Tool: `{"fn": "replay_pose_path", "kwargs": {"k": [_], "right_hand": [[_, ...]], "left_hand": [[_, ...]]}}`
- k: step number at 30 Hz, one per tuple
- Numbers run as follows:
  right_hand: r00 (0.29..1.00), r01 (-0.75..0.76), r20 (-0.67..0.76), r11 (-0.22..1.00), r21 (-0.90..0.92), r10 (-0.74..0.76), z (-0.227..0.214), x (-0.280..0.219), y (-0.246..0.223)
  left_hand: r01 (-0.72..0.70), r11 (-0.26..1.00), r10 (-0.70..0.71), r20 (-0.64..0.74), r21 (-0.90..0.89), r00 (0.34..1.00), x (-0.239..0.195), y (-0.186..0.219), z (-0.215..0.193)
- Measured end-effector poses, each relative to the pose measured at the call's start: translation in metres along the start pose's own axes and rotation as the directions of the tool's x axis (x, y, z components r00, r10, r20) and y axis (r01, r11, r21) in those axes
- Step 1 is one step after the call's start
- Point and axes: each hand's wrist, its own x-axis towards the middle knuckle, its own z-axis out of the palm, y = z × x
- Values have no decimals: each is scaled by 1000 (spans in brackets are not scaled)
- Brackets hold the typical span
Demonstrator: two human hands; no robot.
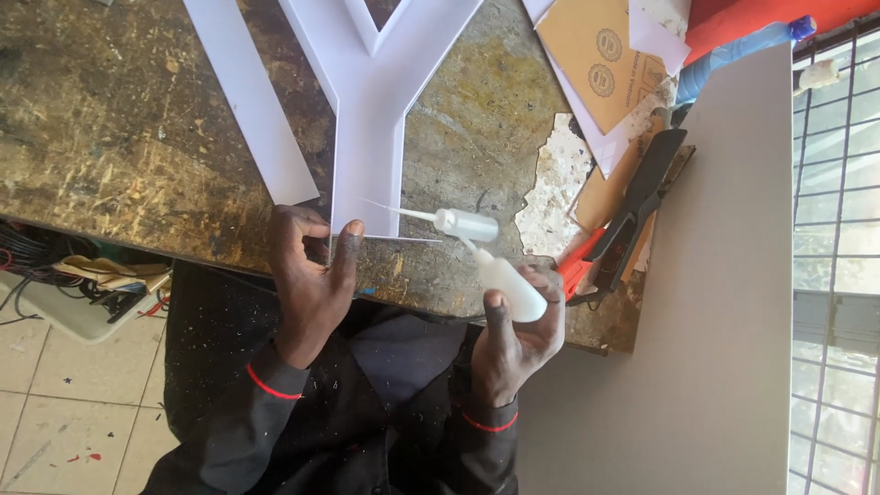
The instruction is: Assembling a 3D channel letter by applying glue to the base and attaching side walls.
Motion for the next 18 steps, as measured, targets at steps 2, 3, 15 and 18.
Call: {"fn": "replay_pose_path", "kwargs": {"k": [2,3,15,18], "right_hand": [[1000,8,28,1000,12,-8,5,2,-6],[998,15,53,1000,21,-16,6,3,-9],[958,203,262,917,-343,-114,25,6,-20],[950,240,278,898,-368,-140,30,11,-27]], "left_hand": [[0,1000,0,0,-2,1000,-1,-2,0],[0,1000,0,2,-5,1000,-2,-3,1],[5,1000,-5,14,-2,1000,-2,-9,2],[-5,1000,5,19,-10,1000,-3,-5,2]]}}
